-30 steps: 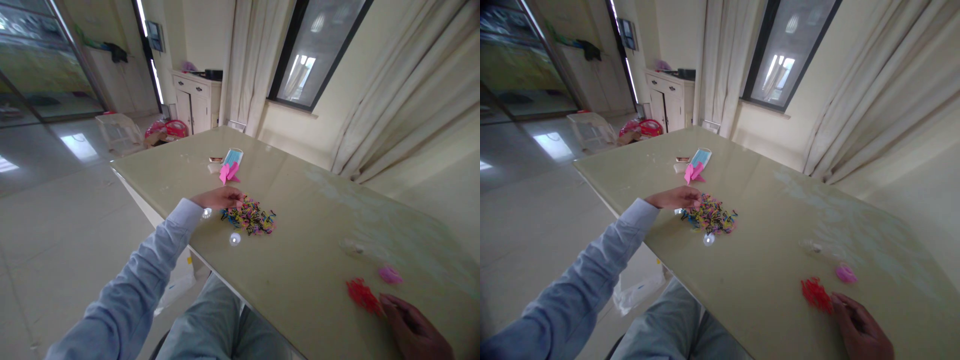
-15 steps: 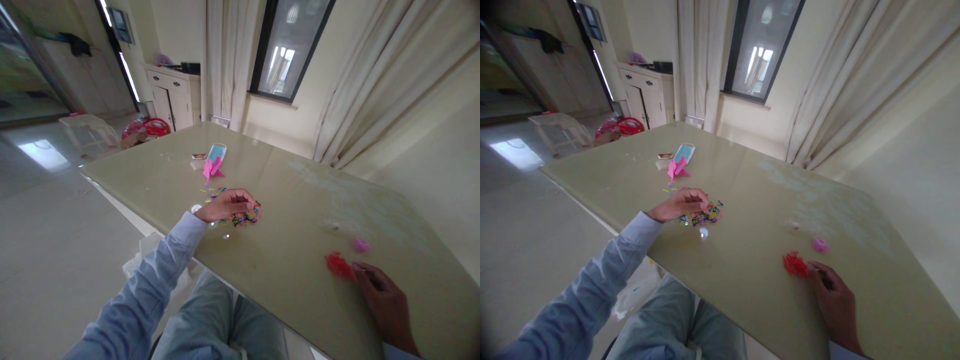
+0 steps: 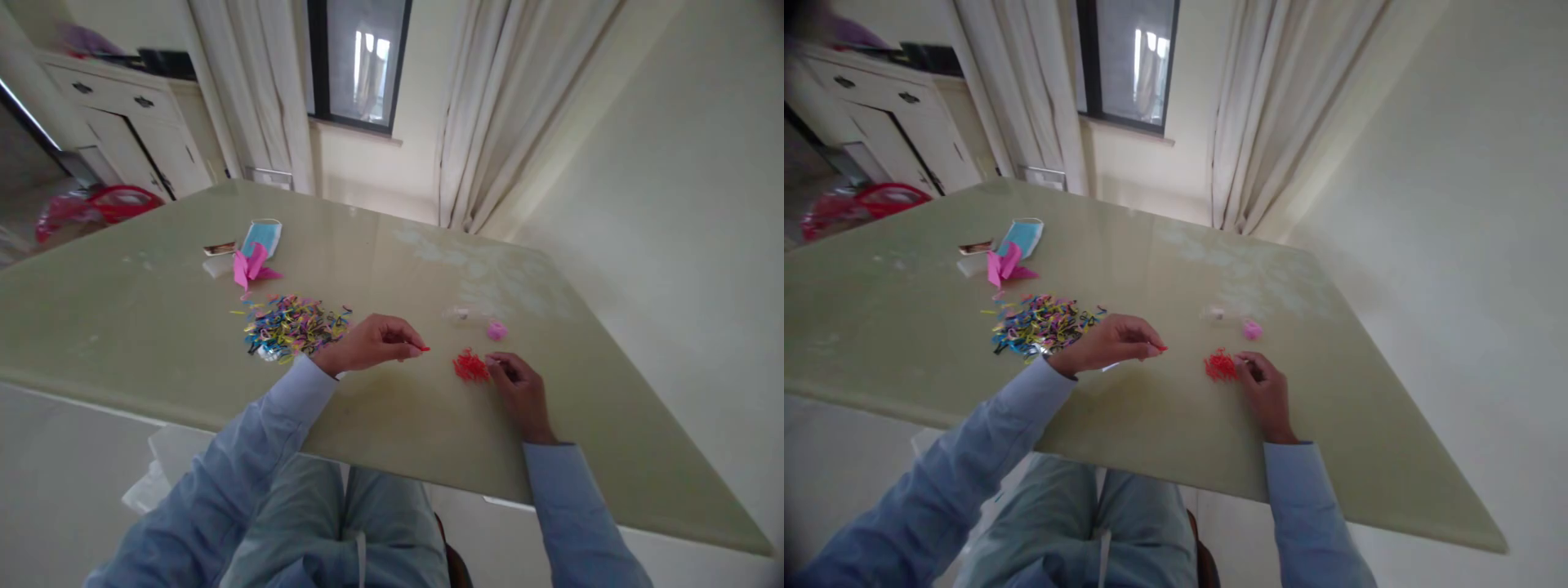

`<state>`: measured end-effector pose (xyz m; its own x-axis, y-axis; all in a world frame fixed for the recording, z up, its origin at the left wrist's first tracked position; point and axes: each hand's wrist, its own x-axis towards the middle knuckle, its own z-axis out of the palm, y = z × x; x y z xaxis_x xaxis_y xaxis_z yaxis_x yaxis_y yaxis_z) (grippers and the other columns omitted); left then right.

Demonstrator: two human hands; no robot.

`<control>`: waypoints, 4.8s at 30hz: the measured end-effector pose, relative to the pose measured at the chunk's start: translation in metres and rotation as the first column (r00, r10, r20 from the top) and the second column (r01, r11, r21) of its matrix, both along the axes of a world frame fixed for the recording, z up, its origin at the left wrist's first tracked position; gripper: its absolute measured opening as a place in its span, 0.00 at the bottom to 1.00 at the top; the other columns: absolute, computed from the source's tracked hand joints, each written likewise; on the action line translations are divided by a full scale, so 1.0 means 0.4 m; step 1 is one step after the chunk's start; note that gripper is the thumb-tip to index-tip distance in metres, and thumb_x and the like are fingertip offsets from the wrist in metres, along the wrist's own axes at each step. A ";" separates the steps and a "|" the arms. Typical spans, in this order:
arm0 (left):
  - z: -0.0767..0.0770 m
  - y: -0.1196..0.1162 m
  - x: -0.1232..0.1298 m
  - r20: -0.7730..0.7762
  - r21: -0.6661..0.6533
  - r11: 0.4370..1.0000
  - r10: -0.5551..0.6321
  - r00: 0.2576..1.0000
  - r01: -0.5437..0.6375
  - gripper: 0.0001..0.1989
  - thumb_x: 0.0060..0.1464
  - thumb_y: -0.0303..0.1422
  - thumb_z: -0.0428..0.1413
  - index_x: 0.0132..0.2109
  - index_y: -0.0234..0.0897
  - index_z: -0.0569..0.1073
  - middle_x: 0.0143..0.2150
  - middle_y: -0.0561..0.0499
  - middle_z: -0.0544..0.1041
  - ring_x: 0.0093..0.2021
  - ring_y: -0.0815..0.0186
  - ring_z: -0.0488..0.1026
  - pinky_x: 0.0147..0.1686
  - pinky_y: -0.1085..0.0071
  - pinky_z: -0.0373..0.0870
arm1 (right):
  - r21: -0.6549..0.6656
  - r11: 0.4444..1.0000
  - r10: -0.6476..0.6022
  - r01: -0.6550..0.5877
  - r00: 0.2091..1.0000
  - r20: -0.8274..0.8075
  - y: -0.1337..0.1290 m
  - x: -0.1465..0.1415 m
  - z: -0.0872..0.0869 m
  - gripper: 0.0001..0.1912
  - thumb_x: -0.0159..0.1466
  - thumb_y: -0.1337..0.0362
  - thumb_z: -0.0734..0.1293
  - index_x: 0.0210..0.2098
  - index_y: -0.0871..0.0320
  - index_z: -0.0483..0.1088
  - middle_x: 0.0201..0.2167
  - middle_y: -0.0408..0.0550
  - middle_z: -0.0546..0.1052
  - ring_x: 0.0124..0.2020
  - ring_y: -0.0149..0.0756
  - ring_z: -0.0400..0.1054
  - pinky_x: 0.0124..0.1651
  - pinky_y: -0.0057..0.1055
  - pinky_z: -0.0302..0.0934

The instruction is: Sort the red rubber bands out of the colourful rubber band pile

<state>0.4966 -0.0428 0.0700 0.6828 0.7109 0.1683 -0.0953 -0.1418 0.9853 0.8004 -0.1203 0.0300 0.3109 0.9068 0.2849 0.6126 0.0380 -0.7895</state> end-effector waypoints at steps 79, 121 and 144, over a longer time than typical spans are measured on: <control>-0.140 -0.160 -0.080 -0.365 0.371 0.847 0.510 0.779 -0.380 0.12 0.59 0.32 0.55 0.43 0.36 0.82 0.39 0.47 0.82 0.39 0.62 0.76 0.40 0.70 0.67 | -0.324 0.605 0.778 -0.727 0.454 0.434 0.399 -0.669 0.096 0.19 0.64 0.63 0.65 0.51 0.62 0.78 0.38 0.52 0.81 0.32 0.34 0.70 0.42 0.30 0.63; -0.130 -0.160 -0.080 -0.395 0.398 0.836 0.527 0.753 -0.377 0.12 0.60 0.33 0.54 0.43 0.36 0.82 0.37 0.48 0.82 0.36 0.63 0.75 0.37 0.70 0.65 | -0.363 0.621 0.739 -0.695 0.364 0.567 0.422 -0.687 0.061 0.08 0.66 0.68 0.65 0.40 0.60 0.78 0.39 0.50 0.74 0.39 0.34 0.69 0.46 0.28 0.59; -0.130 -0.150 -0.091 0.010 0.071 0.484 0.874 0.486 -0.872 0.10 0.59 0.34 0.54 0.38 0.35 0.79 0.30 0.51 0.78 0.28 0.69 0.69 0.31 0.73 0.63 | -0.132 0.599 0.781 -0.790 0.612 -0.124 0.346 -0.622 0.081 0.12 0.57 0.55 0.70 0.33 0.58 0.75 0.31 0.47 0.80 0.24 0.31 0.70 0.28 0.28 0.65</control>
<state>0.4601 -0.1027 0.0179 -0.2787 0.9335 0.2255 0.1339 -0.1947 0.9717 0.5517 0.0180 0.0624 -0.5341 0.8366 0.1222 0.3678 0.3600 -0.8574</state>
